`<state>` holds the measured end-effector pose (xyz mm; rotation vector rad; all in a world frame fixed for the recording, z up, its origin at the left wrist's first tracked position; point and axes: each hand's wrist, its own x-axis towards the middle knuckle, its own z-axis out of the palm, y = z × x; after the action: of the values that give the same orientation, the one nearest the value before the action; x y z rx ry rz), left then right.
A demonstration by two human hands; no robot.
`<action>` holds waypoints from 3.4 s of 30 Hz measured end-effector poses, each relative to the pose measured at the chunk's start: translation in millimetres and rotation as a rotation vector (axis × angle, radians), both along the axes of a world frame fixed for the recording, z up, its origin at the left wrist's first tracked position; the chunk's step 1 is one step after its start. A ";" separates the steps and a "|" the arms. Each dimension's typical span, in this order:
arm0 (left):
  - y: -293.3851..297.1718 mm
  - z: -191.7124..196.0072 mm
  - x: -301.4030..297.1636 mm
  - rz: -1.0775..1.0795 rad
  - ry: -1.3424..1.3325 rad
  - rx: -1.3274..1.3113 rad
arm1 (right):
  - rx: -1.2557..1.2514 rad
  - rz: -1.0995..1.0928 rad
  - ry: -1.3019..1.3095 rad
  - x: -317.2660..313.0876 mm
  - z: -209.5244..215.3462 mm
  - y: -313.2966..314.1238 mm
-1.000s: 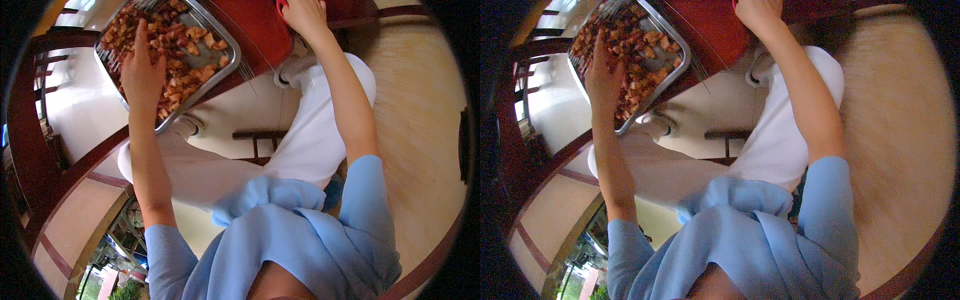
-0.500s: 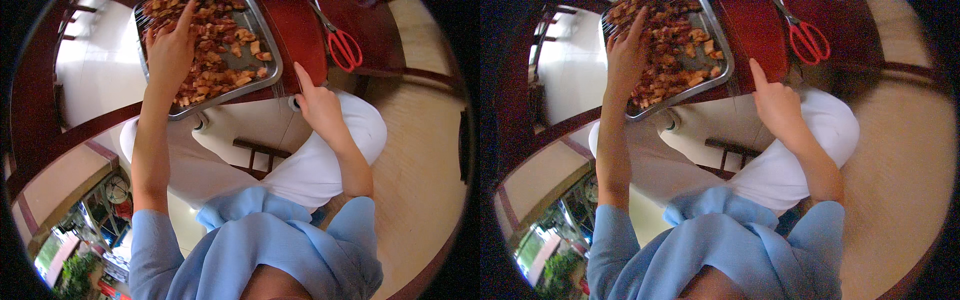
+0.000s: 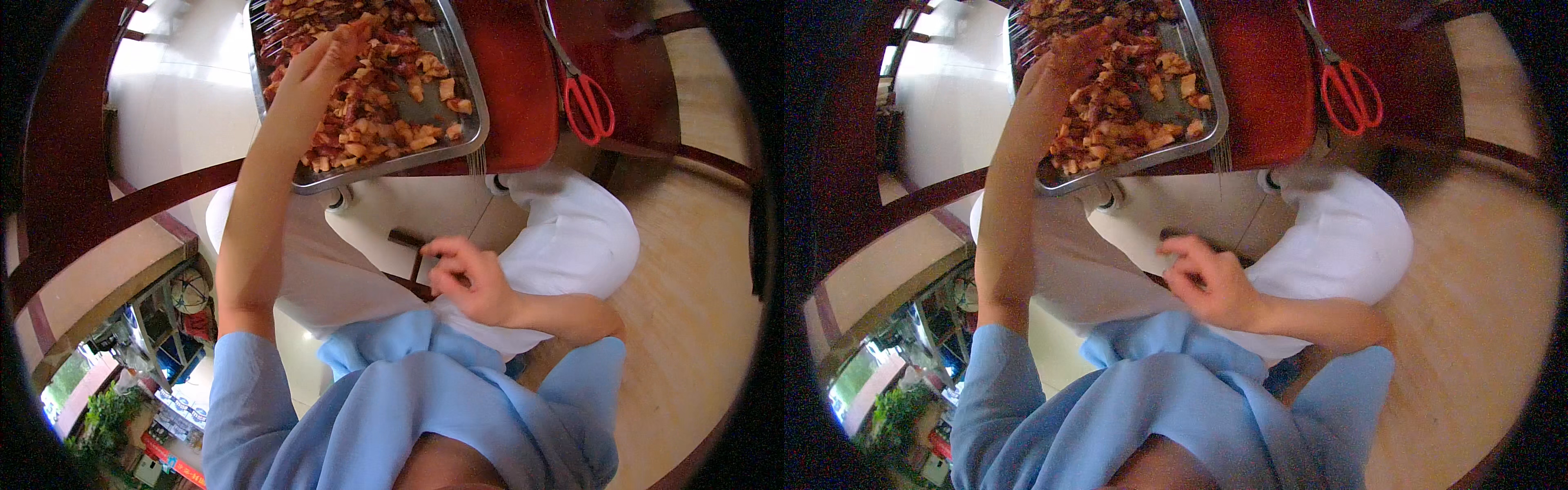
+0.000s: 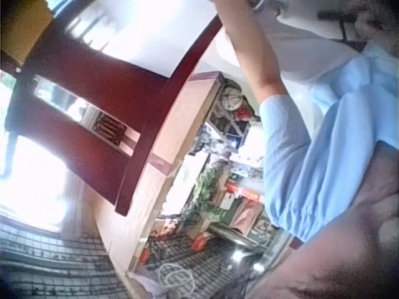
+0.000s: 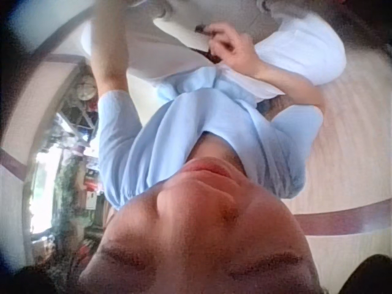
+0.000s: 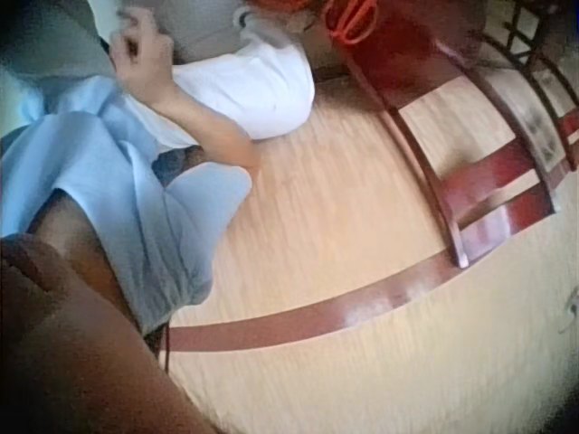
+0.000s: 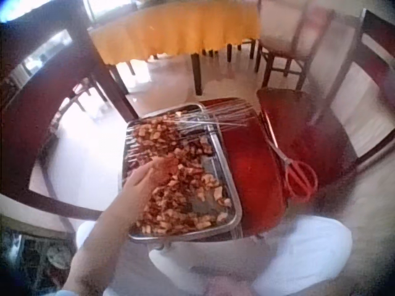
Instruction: The person threads pieces of marinated meat onto metal skewers from a tray. They occasionally use scissors to cut larger pieces of meat before skewering them. The completed skewers are placed back on the tray.
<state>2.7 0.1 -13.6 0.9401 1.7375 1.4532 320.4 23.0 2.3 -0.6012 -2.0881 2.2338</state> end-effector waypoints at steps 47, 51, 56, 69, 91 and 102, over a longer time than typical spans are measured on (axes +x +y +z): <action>-1.1 -9.5 -13.4 0.117 -0.811 0.476 | 0.637 -0.369 0.061 -62.2 2.4 59.1; -0.3 -12.8 -15.7 0.158 -0.823 0.493 | 0.615 -0.371 0.045 -61.6 2.1 59.4; -0.1 -18.1 -10.2 0.131 -0.809 0.493 | 0.594 -0.375 0.033 -60.7 0.2 58.4; 2.0 -2.1 -4.3 0.078 -0.694 0.412 | 0.509 -0.374 0.012 -58.2 -1.6 60.5; 6.7 7.9 4.4 0.155 -0.830 0.391 | 0.474 -0.391 0.020 -70.7 3.6 64.8; 5.0 19.2 13.6 0.005 -0.556 0.224 | 0.451 -0.412 0.026 -69.2 9.5 68.2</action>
<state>16.3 5.1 5.6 0.5591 1.1892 1.7343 251.2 91.2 11.8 -0.8563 -2.1117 1.4872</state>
